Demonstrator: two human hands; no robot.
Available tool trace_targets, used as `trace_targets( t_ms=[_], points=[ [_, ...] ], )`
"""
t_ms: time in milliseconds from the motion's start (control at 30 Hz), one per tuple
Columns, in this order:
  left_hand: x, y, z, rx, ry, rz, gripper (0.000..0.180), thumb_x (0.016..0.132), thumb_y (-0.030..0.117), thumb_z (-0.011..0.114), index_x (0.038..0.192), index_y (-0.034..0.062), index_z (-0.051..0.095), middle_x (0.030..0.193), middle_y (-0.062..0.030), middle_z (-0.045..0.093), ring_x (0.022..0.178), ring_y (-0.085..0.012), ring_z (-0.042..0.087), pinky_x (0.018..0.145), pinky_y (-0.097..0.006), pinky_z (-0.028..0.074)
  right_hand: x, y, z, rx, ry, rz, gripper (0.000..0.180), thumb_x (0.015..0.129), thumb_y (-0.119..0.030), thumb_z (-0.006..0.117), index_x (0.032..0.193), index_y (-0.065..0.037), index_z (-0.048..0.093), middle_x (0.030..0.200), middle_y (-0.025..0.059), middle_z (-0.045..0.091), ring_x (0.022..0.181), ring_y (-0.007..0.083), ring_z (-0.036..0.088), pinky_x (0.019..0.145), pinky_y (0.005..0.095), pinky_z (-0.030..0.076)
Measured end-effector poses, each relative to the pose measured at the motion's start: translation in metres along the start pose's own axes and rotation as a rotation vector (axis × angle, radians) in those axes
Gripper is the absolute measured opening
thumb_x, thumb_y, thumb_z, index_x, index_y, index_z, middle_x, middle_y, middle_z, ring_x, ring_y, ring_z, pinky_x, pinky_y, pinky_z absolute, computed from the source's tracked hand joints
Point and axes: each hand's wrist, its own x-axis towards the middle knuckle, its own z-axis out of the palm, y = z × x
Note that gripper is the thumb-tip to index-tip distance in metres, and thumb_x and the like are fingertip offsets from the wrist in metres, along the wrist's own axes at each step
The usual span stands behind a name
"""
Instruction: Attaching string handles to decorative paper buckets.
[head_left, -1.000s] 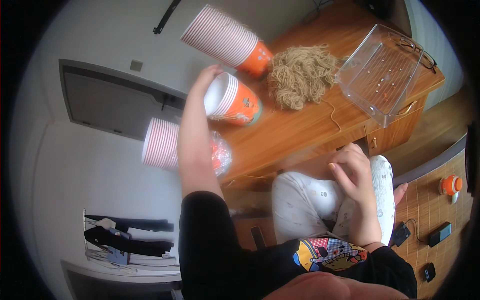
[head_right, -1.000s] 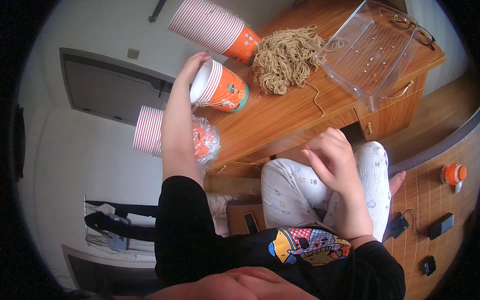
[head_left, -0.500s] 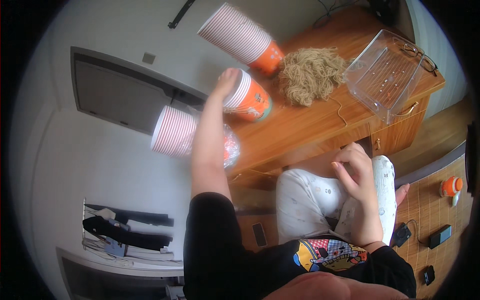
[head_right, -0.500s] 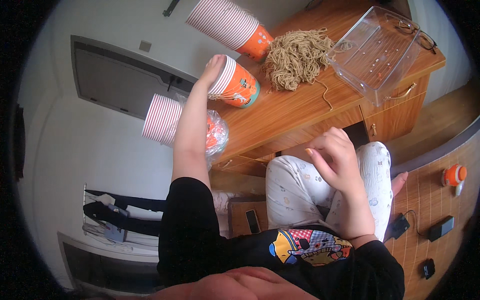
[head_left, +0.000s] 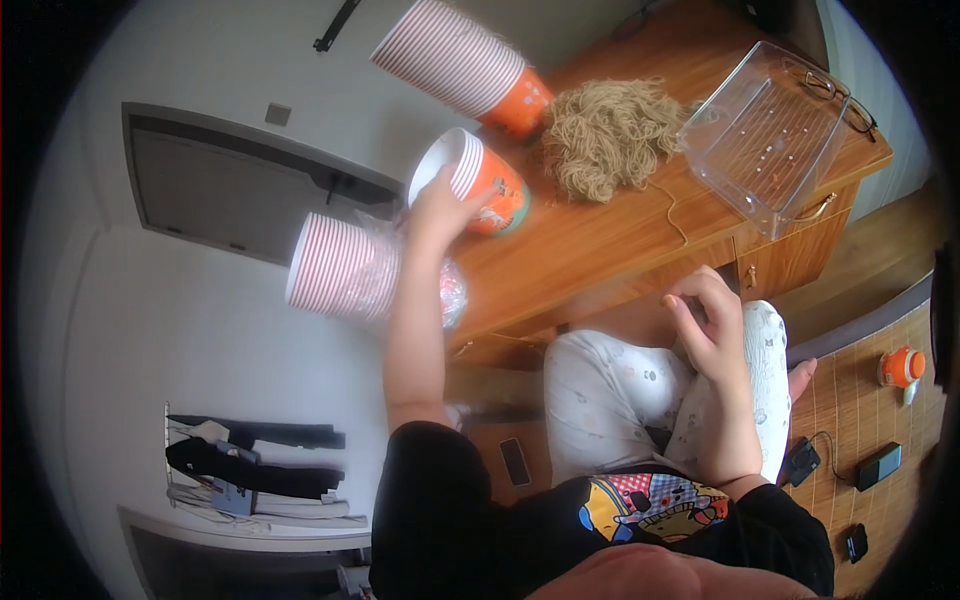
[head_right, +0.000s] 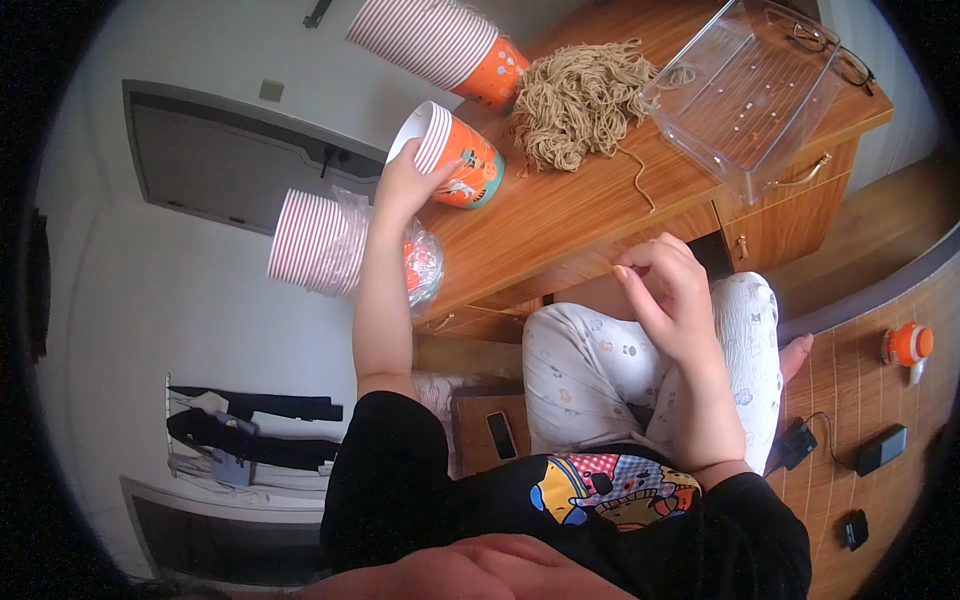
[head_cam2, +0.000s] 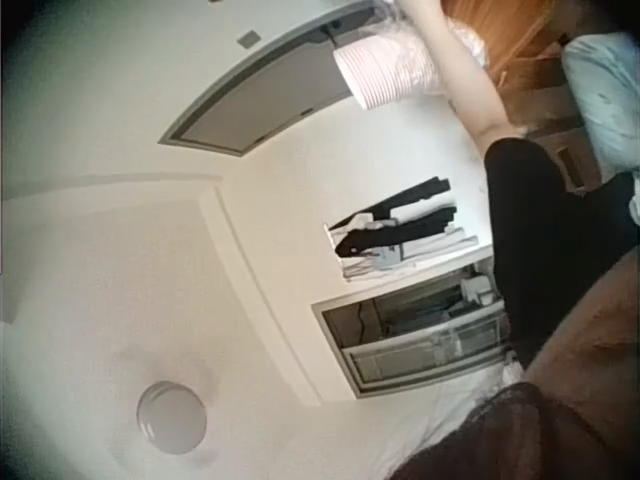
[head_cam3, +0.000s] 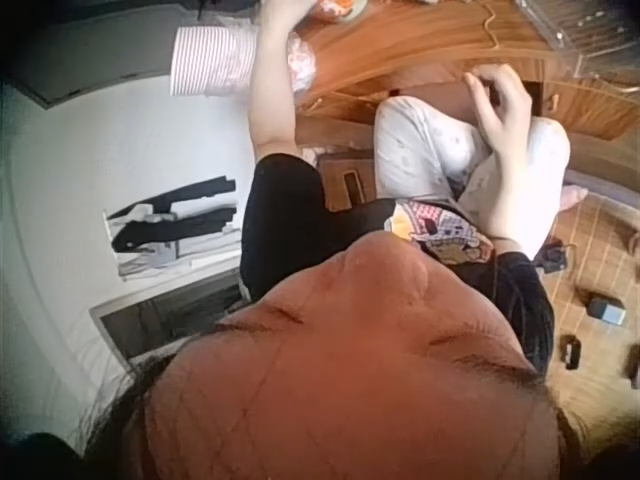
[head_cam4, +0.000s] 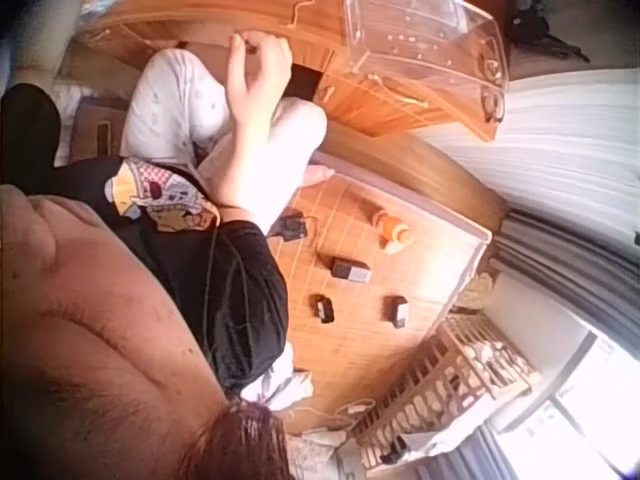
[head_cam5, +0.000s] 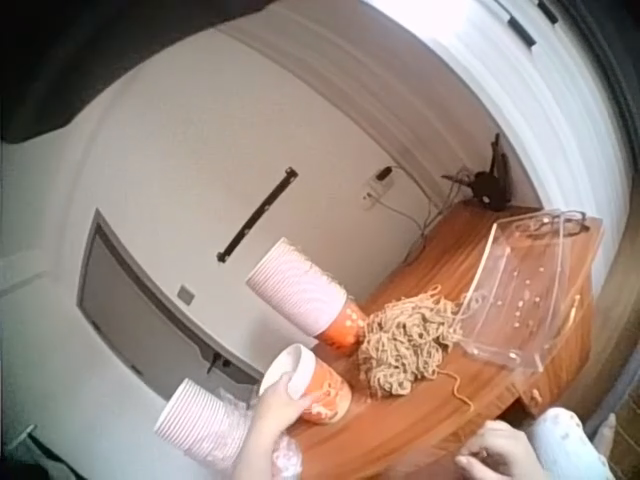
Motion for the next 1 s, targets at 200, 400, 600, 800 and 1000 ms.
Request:
trace_targets(
  t_ms=[200, 400, 600, 800, 1000],
  points=[
    [0.000, -0.024, 0.024, 0.229, 0.185, 0.119, 0.044, 0.081, 0.036, 0.070, 0.100, 0.0003, 0.051, 0.091, -0.0263, 0.064, 0.088, -0.0444, 0.061, 0.073, -0.048, 0.048, 0.000, -0.003, 0.005, -0.011, -0.028, -0.009, 0.007, 0.078, -0.004, 0.067, 0.082, -0.001, 0.062, 0.072, 0.0080, 0.059, 0.067, 0.0220, 0.054, 0.064, 0.0310, 0.041],
    [0.003, -0.036, 0.028, 0.237, 0.201, 0.181, 0.041, 0.082, 0.032, 0.069, 0.099, 0.0002, 0.050, 0.087, -0.0253, 0.063, 0.084, -0.0449, 0.060, 0.070, -0.050, 0.047, -0.002, -0.003, 0.003, 0.018, -0.006, 0.017, 0.007, 0.077, -0.002, 0.067, 0.081, -0.001, 0.061, 0.072, 0.0078, 0.059, 0.067, 0.0207, 0.053, 0.062, 0.0298, 0.041],
    [-0.001, -0.051, 0.027, 0.288, 0.227, 0.229, 0.043, 0.080, 0.032, 0.069, 0.107, 0.0031, 0.052, 0.105, -0.0212, 0.061, 0.101, -0.0385, 0.057, 0.083, -0.049, 0.043, -0.005, -0.013, 0.003, -0.014, -0.019, -0.010, 0.007, 0.078, -0.002, 0.067, 0.081, -0.002, 0.060, 0.073, 0.0078, 0.059, 0.067, 0.0206, 0.053, 0.062, 0.0299, 0.041],
    [-0.028, -0.074, 0.057, 0.543, 0.533, 0.392, 0.058, 0.082, 0.033, 0.065, 0.134, 0.0151, 0.048, 0.139, -0.0092, 0.043, 0.129, -0.0301, 0.038, 0.104, -0.051, 0.026, -0.007, -0.019, 0.001, -0.028, -0.017, -0.037, 0.007, 0.078, -0.003, 0.067, 0.082, -0.001, 0.061, 0.073, 0.0081, 0.059, 0.067, 0.0214, 0.054, 0.063, 0.0302, 0.042],
    [-0.033, -0.078, 0.095, 0.856, 0.436, 0.369, 0.064, 0.082, 0.041, 0.060, 0.141, 0.0240, 0.043, 0.150, -0.0035, 0.034, 0.138, -0.0251, 0.028, 0.109, -0.054, 0.019, -0.009, -0.018, 0.003, -0.034, -0.038, -0.025, 0.008, 0.078, -0.003, 0.067, 0.082, -0.001, 0.061, 0.073, 0.0084, 0.059, 0.067, 0.0218, 0.054, 0.063, 0.0307, 0.042]
  ],
)
